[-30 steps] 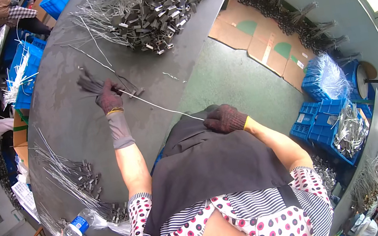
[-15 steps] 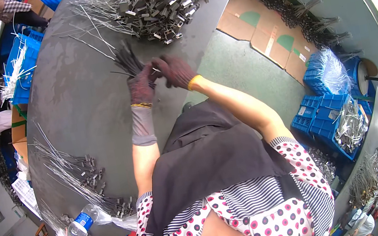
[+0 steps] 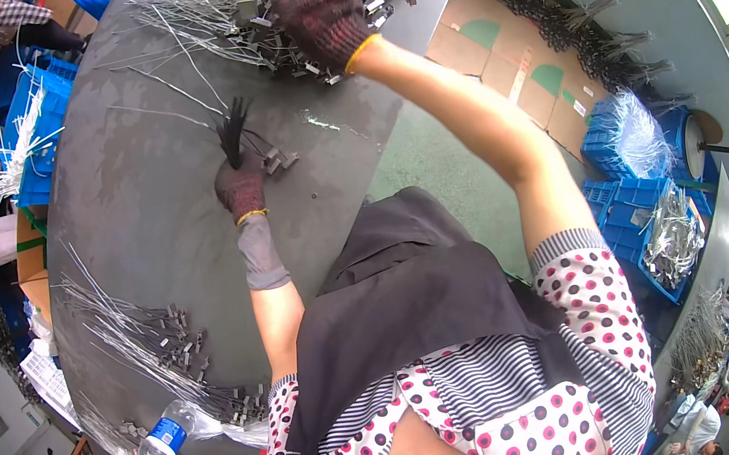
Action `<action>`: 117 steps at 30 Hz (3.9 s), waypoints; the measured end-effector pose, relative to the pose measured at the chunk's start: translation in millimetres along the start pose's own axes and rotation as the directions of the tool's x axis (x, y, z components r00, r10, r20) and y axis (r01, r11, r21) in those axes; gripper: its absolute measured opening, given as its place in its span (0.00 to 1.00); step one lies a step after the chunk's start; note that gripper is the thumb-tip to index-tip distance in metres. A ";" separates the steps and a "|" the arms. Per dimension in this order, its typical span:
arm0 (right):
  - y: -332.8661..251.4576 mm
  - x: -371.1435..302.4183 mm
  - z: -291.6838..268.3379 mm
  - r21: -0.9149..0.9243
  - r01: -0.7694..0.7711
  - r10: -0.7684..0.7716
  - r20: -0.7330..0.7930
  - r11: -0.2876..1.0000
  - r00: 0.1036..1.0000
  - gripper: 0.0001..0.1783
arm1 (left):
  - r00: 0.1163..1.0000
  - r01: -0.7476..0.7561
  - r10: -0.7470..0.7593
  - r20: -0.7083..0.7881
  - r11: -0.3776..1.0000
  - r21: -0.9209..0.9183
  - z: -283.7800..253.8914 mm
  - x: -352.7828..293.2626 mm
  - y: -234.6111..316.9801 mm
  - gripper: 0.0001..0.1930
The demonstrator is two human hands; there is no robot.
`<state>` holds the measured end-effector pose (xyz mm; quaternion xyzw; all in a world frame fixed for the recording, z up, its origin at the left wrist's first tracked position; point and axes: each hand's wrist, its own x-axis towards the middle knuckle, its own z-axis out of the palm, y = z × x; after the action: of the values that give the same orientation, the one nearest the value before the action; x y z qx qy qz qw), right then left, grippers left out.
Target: Bundling and organizing electrical wires at a production station.
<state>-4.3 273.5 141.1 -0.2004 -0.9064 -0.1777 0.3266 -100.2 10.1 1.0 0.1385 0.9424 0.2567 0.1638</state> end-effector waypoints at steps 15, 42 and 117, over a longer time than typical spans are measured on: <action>23.2 -66.4 -80.6 0.449 -0.427 0.214 0.450 0.785 0.867 0.07 | 0.928 0.332 0.031 0.372 0.386 -0.861 16.4 -64.2 69.2 0.15; 64.2 -548.4 -233.3 -0.144 -0.974 0.437 0.875 -0.176 -0.209 0.26 | 0.904 0.412 0.196 0.380 -0.164 -0.896 48.0 -88.7 110.5 0.11; -7.7 -342.1 -119.8 0.083 -0.973 0.026 0.996 0.213 0.091 0.25 | 0.986 0.121 -0.099 0.135 -0.137 -0.983 21.6 -54.8 -6.0 0.13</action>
<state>296.1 128.1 -0.6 -0.4497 -0.6907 0.5550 -0.1130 -43.3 -4.3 -6.8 -0.1085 0.4370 0.8601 0.2397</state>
